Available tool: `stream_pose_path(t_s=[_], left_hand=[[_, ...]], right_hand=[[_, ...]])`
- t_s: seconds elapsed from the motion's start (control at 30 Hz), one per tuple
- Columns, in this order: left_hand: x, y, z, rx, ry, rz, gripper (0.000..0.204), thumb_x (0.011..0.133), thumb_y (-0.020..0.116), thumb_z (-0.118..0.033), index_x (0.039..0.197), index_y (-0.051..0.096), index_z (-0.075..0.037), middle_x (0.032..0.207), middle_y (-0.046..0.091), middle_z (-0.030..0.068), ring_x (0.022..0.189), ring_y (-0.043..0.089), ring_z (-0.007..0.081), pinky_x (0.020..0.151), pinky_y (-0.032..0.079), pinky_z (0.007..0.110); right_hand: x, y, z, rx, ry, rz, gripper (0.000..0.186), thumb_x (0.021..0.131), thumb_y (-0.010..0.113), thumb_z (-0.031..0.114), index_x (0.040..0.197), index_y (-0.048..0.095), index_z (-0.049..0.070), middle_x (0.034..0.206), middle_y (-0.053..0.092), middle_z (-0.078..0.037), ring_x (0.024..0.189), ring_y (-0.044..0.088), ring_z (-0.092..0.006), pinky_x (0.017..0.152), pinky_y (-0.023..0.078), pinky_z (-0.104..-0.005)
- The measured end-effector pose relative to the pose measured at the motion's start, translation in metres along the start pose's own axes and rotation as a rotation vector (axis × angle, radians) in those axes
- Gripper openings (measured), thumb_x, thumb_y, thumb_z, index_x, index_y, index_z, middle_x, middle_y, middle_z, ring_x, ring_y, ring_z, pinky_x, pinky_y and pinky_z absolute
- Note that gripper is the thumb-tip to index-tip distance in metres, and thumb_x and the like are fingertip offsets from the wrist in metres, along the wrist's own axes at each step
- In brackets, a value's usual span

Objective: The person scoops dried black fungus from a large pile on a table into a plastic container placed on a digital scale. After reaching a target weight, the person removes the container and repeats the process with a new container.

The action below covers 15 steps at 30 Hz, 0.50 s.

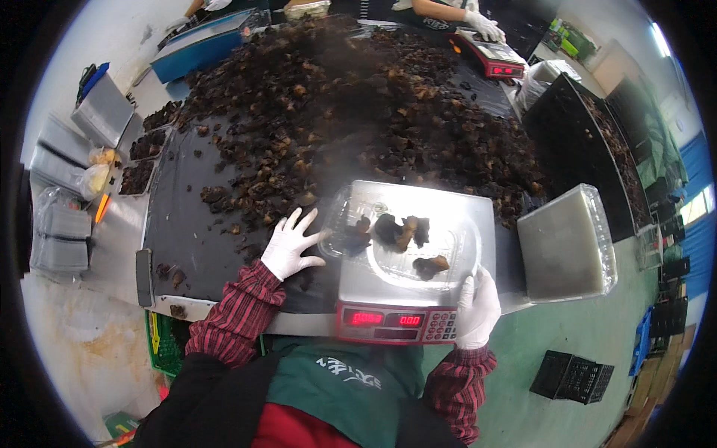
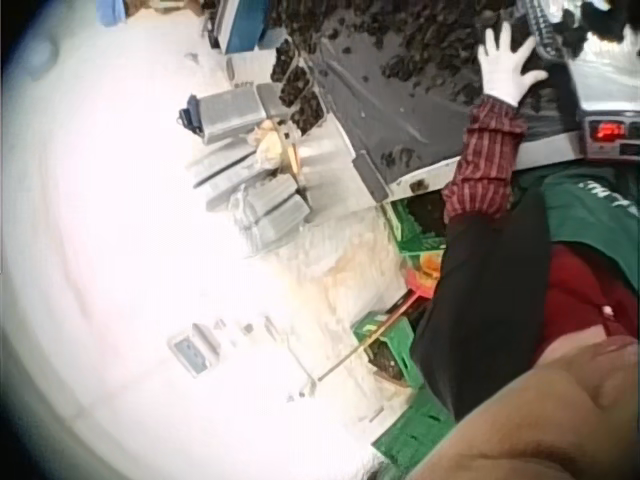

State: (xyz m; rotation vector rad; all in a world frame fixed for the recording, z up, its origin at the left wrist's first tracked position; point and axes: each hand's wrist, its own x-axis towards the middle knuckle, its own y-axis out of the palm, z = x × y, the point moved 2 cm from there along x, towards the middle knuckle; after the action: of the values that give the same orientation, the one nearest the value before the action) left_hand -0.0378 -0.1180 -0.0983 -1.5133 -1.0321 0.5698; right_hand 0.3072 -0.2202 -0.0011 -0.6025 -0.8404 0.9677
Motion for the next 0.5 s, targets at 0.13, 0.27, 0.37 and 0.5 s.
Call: stream_pose_path(t_s=[0.13, 0.27, 0.37, 0.5], left_hand=[[-0.009, 0.019, 0.022, -0.121, 0.048, -0.237, 0.029, 0.076, 0.07, -0.016, 0.105, 0.065, -0.012, 0.11, 0.06, 0.0069, 0.093, 0.06, 0.0258, 0.074, 0.051, 0.035], [-0.015, 0.021, 0.034, -0.362, -0.015, -0.337, 0.019, 0.076, 0.068, -0.003, 0.095, 0.067, -0.007, 0.097, 0.063, 0.009, 0.087, 0.063, 0.0265, 0.075, 0.052, 0.033], [-0.01, 0.007, 0.037, -0.581, -0.168, -0.381, 0.014, 0.078, 0.064, 0.002, 0.09, 0.067, -0.002, 0.091, 0.065, 0.0101, 0.087, 0.065, 0.0231, 0.078, 0.051, 0.03], [0.017, -0.038, 0.024, -0.653, -0.168, -0.509, 0.016, 0.078, 0.063, 0.007, 0.092, 0.067, -0.001, 0.092, 0.066, 0.009, 0.087, 0.064, 0.0202, 0.08, 0.05, 0.028]], right_hand=[[-0.005, -0.002, -0.003, 0.025, 0.052, 0.016, 0.03, 0.096, 0.053, 0.018, 0.117, 0.057, -0.003, 0.105, 0.065, -0.019, 0.096, 0.064, -0.0297, 0.086, 0.047, -0.0352], [-0.002, 0.003, 0.005, 0.003, -0.065, -0.064, 0.029, 0.093, 0.056, 0.017, 0.116, 0.059, 0.001, 0.099, 0.066, -0.018, 0.084, 0.065, -0.0314, 0.075, 0.051, -0.0368], [0.001, 0.006, 0.018, -0.008, -0.078, -0.067, 0.028, 0.092, 0.058, 0.018, 0.114, 0.061, 0.002, 0.094, 0.065, -0.017, 0.078, 0.064, -0.0305, 0.071, 0.051, -0.0374], [0.001, 0.011, 0.018, 0.003, -0.037, -0.021, 0.027, 0.092, 0.058, 0.018, 0.113, 0.061, 0.003, 0.096, 0.066, -0.018, 0.079, 0.065, -0.0325, 0.072, 0.051, -0.0391]])
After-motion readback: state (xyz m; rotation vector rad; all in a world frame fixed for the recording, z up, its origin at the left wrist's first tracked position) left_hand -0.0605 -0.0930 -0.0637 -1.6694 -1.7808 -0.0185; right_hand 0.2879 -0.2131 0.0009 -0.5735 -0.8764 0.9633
